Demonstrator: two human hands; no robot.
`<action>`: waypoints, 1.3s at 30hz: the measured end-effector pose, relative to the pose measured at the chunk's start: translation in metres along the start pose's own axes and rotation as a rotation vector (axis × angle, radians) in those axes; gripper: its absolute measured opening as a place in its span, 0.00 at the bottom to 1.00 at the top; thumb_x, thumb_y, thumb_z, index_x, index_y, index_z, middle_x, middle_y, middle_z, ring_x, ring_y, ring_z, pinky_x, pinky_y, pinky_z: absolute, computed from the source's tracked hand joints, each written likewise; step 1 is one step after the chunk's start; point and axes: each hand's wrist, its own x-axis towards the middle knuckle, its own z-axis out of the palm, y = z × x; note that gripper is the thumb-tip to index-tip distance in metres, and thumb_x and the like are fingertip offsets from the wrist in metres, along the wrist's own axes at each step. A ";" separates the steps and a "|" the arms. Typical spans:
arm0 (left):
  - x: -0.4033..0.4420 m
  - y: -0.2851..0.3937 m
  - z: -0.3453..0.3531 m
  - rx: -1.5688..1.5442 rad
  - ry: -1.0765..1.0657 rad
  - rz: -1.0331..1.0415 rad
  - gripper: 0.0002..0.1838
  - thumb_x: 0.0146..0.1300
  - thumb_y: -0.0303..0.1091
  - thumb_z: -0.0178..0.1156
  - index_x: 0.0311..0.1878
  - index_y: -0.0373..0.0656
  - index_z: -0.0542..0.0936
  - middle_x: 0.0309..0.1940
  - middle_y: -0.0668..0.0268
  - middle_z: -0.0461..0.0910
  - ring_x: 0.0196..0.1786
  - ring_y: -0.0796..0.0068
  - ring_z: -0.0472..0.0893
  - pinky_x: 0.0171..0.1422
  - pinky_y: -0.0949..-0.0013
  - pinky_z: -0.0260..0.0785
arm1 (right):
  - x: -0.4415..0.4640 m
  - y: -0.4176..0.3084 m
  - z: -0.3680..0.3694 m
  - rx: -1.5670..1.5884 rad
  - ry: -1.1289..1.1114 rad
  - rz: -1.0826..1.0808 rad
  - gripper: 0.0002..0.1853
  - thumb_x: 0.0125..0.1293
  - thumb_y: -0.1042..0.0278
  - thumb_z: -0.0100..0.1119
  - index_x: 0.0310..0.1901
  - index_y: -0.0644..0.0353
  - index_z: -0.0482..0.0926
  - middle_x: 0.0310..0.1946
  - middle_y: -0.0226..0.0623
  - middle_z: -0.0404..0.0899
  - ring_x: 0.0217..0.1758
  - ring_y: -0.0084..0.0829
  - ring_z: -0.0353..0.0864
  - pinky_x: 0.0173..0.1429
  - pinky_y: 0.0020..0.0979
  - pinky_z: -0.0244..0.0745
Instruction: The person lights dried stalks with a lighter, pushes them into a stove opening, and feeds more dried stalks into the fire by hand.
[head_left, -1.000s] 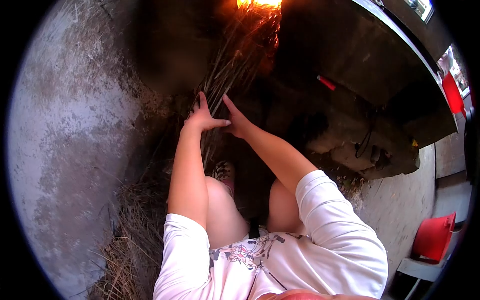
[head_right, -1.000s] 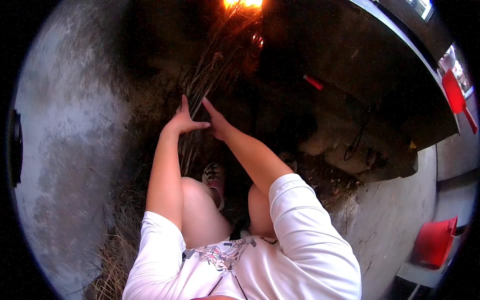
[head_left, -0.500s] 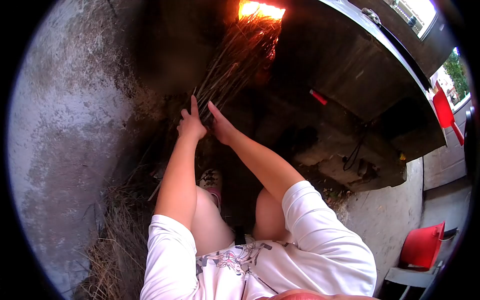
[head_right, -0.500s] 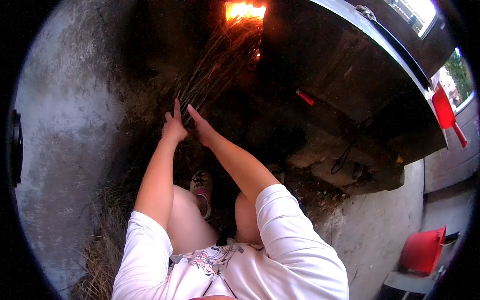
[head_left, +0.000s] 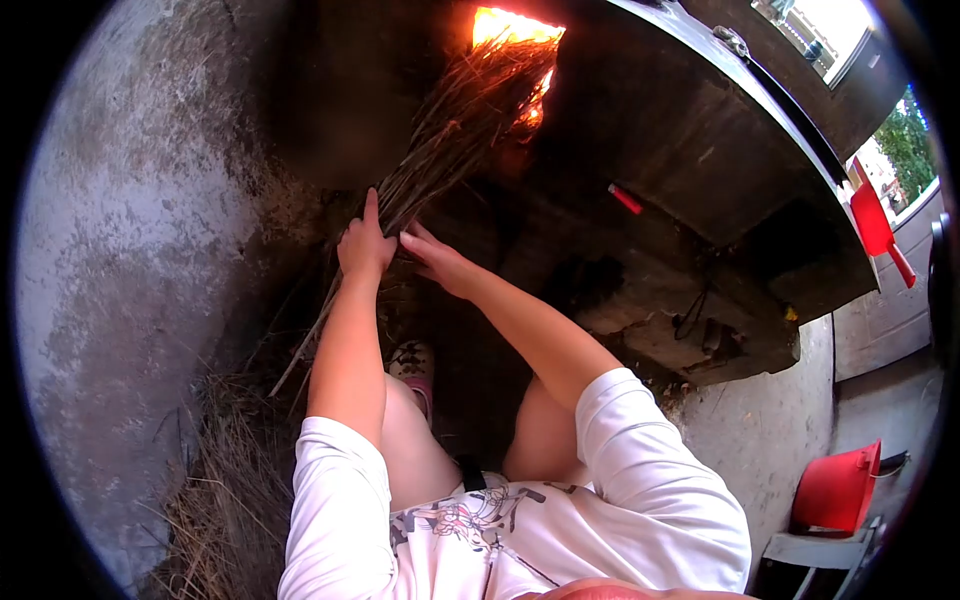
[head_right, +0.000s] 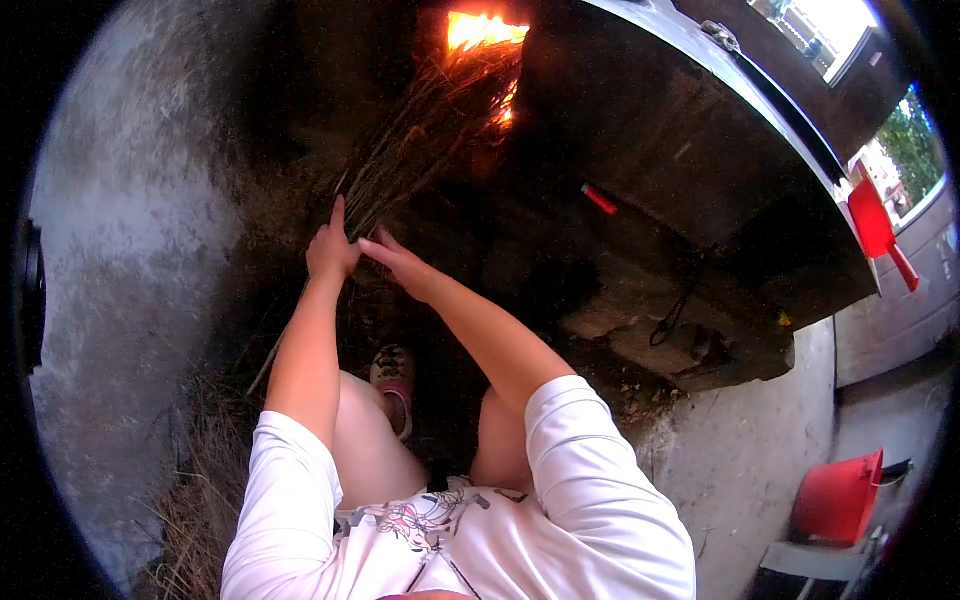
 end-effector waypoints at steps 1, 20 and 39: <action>0.000 -0.002 0.000 -0.003 0.002 -0.002 0.48 0.49 0.40 0.63 0.70 0.62 0.46 0.47 0.51 0.73 0.49 0.54 0.75 0.53 0.58 0.68 | -0.008 0.002 -0.004 -0.154 0.033 0.014 0.47 0.57 0.33 0.50 0.70 0.52 0.44 0.67 0.36 0.55 0.72 0.33 0.48 0.71 0.36 0.41; -0.001 -0.010 -0.007 -0.005 0.109 0.089 0.46 0.53 0.37 0.62 0.70 0.62 0.46 0.45 0.55 0.73 0.48 0.56 0.75 0.48 0.57 0.70 | -0.111 0.041 -0.203 -1.371 -0.068 0.678 0.43 0.58 0.30 0.42 0.68 0.51 0.53 0.69 0.40 0.49 0.71 0.42 0.49 0.71 0.41 0.48; -0.001 -0.010 -0.007 -0.014 0.122 0.095 0.46 0.52 0.38 0.64 0.70 0.61 0.48 0.41 0.56 0.74 0.48 0.56 0.74 0.48 0.57 0.69 | -0.116 0.051 -0.219 -1.396 -0.067 0.663 0.43 0.57 0.29 0.42 0.67 0.51 0.54 0.69 0.39 0.49 0.71 0.42 0.49 0.71 0.39 0.48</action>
